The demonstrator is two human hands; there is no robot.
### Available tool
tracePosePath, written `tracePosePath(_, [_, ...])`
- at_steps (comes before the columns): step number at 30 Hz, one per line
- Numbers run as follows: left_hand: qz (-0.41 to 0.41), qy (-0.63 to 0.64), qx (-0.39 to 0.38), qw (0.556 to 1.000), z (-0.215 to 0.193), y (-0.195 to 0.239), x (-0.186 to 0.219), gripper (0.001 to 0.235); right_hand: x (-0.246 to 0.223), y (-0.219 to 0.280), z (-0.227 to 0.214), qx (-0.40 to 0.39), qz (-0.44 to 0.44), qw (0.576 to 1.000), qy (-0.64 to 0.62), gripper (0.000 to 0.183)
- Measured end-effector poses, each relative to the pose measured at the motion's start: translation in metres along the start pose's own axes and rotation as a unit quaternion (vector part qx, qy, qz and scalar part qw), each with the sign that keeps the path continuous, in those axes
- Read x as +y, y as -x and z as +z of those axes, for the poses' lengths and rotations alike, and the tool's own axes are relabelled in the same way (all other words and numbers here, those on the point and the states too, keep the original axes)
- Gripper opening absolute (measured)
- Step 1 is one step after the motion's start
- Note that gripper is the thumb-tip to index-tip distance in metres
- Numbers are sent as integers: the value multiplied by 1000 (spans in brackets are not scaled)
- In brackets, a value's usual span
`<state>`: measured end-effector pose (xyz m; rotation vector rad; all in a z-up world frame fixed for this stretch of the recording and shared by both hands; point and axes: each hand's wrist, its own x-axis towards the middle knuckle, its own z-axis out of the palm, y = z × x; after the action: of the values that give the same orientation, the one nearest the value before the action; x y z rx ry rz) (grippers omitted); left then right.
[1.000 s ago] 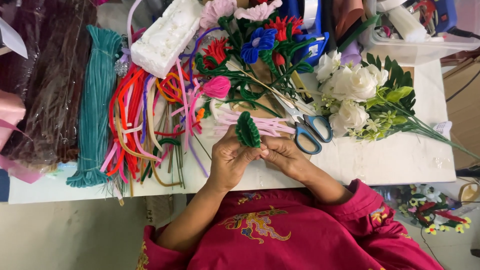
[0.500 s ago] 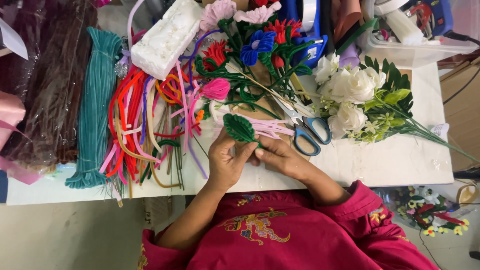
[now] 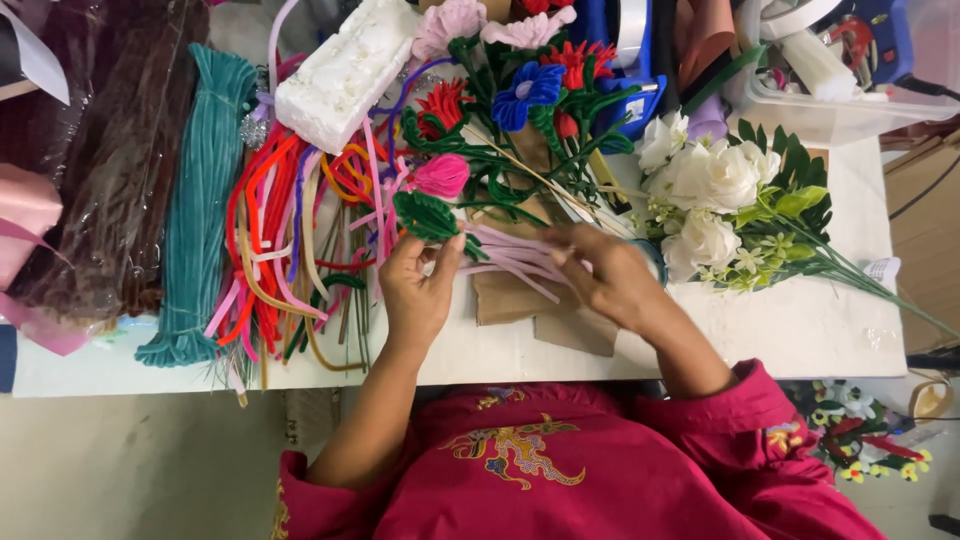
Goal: The person shapes green pipe cleaners into leaf-like forms and attaches them to a pink pipe cleaner flower. They use scissors to trim excess material and continue assembling the decorative flower components on a cluttered work table.
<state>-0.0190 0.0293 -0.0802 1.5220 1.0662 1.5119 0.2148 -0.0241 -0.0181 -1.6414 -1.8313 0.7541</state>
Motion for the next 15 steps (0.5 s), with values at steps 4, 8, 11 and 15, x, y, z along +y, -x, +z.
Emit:
tracePosePath(4, [-11, 49, 3, 999, 3, -11, 4, 9, 18, -21, -17, 106, -51, 987, 113, 28])
tracePosePath(8, [7, 74, 30, 997, -9, -23, 6, 12, 37, -21, -30, 219, -40, 967, 124, 16])
tracePosePath(11, [20, 81, 41, 996, -17, -34, 11, 14, 52, -19, -29, 237, -34, 958, 157, 12])
tracePosePath(15, [40, 84, 47, 995, -21, -41, 1, 12, 67, -18, -11, 200, -34, 955, 217, 14])
